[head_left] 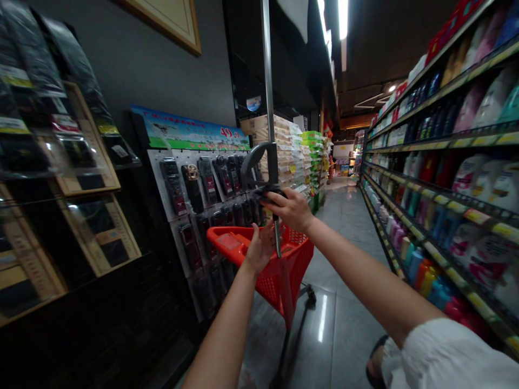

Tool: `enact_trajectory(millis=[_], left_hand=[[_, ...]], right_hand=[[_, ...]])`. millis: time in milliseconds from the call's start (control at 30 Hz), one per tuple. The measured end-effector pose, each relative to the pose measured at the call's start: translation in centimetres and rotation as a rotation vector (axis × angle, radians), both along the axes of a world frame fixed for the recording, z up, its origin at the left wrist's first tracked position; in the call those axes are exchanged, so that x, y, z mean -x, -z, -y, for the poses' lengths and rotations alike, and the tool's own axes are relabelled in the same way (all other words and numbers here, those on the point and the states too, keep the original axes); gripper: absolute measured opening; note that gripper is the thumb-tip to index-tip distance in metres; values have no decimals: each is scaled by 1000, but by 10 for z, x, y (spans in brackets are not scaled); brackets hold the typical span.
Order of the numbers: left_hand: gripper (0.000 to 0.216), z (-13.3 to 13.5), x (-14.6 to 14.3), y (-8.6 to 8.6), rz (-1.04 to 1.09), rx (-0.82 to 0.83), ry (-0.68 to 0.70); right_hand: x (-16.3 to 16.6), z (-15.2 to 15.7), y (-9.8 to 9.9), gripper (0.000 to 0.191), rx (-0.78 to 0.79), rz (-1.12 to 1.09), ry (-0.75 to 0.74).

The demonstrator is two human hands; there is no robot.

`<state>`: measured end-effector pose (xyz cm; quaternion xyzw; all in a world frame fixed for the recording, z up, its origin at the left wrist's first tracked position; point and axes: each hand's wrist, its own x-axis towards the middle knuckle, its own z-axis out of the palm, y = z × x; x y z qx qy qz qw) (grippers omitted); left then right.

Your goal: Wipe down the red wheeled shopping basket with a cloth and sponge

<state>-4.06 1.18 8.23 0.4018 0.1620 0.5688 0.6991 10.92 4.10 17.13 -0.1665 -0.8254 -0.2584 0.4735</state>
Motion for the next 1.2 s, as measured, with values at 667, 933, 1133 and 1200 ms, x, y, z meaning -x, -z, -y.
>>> enact_trajectory(millis=[667, 933, 1133, 1200], left_hand=[[69, -5, 4, 2, -27, 95, 14], [75, -4, -6, 2, -81, 41, -34], [77, -1, 7, -3, -396, -47, -91], [76, -2, 23, -5, -651, -107, -155]], right_hand=[[-5, 12, 120, 50, 267, 61, 154], [-1, 9, 92, 44, 243, -187, 168], [-17, 27, 183, 55, 444, -112, 9], [-21, 25, 208, 61, 542, -263, -46]])
